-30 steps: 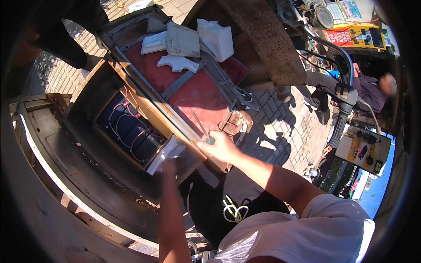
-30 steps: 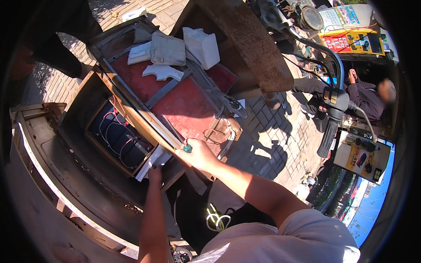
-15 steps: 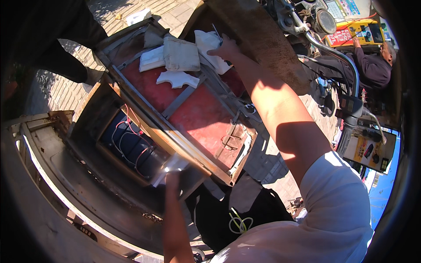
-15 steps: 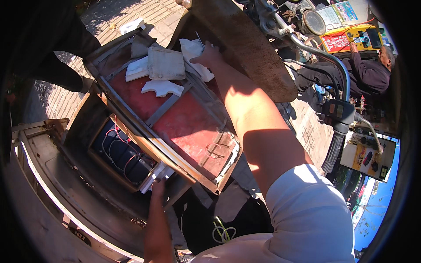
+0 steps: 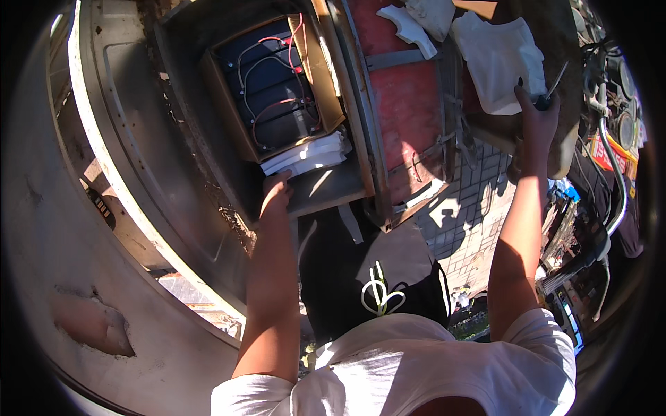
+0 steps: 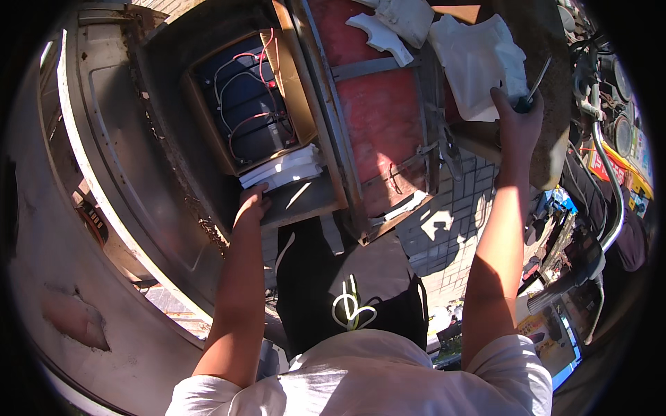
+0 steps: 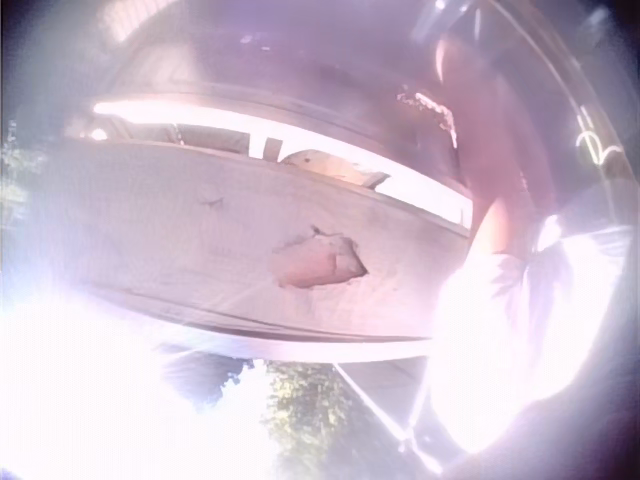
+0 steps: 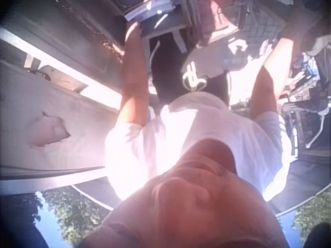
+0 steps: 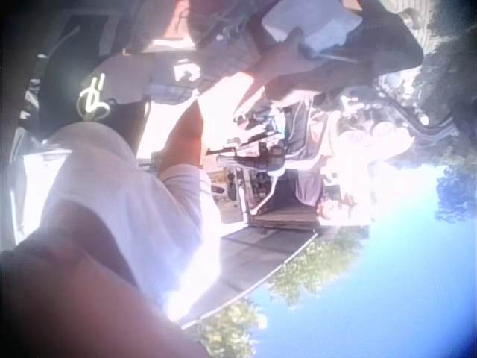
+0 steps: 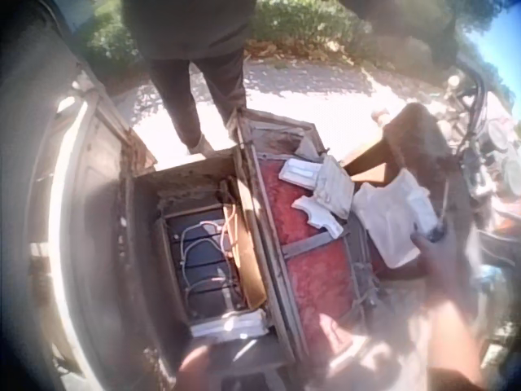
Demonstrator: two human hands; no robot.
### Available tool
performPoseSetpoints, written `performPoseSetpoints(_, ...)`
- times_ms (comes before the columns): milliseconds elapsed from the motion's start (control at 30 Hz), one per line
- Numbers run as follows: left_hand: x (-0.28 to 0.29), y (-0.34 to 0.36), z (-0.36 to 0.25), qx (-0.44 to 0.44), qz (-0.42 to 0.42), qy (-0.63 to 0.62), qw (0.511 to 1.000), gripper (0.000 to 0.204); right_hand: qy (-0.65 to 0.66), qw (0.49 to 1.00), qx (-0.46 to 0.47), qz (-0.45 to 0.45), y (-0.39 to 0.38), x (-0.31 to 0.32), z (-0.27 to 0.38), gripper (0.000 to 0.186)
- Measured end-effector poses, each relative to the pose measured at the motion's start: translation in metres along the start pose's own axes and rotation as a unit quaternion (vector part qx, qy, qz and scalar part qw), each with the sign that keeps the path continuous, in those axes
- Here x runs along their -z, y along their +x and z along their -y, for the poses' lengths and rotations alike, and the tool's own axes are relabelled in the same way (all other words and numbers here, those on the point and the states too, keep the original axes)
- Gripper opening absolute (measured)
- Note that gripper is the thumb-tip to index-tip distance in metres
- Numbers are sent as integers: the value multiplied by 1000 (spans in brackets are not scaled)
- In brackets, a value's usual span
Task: The person uses a screwdriver to tighten screws on a battery terminal inside a compartment. They then strip a white wire and connect it to the terminal, securing it with the screwdriver. Finally, they place a white cloth over the battery.
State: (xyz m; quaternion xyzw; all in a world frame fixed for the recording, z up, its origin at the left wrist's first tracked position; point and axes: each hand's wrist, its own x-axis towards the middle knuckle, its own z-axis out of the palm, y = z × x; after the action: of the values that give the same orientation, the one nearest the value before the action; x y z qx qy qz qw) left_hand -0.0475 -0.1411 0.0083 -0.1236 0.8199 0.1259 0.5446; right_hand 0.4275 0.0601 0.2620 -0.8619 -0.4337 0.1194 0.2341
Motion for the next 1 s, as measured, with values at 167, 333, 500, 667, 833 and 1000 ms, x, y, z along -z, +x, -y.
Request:
performPoseSetpoints(167, 2, 46, 16, -159, 58, 11, 985, 18, 151, 987, 26, -40, -63, 35, 19, 66)
performPoseSetpoints(333, 8, 66, 15, -117, 121, 73, 983, 23, 314, 949, 6, -9, -85, 81, 40, 63)
performPoseSetpoints(500, 18, 27, -7, -239, -151, 181, 942, 54, 301, 947, -30, 105, -141, 80, 80, 83)
performPoseSetpoints(667, 25, -2, -64, -356, -72, 105, 926, 65, 267, 909, -67, 312, -207, 38, 100, 81)
performPoseSetpoints(833, 13, 14, -109, -354, -8, 110, 929, 81, 300, 875, -109, 365, -256, 4, 104, 75)
performPoseSetpoints(1000, 16, 19, -137, -255, 19, 86, 963, 91, 205, 877, -93, 425, -282, -17, 101, 76)
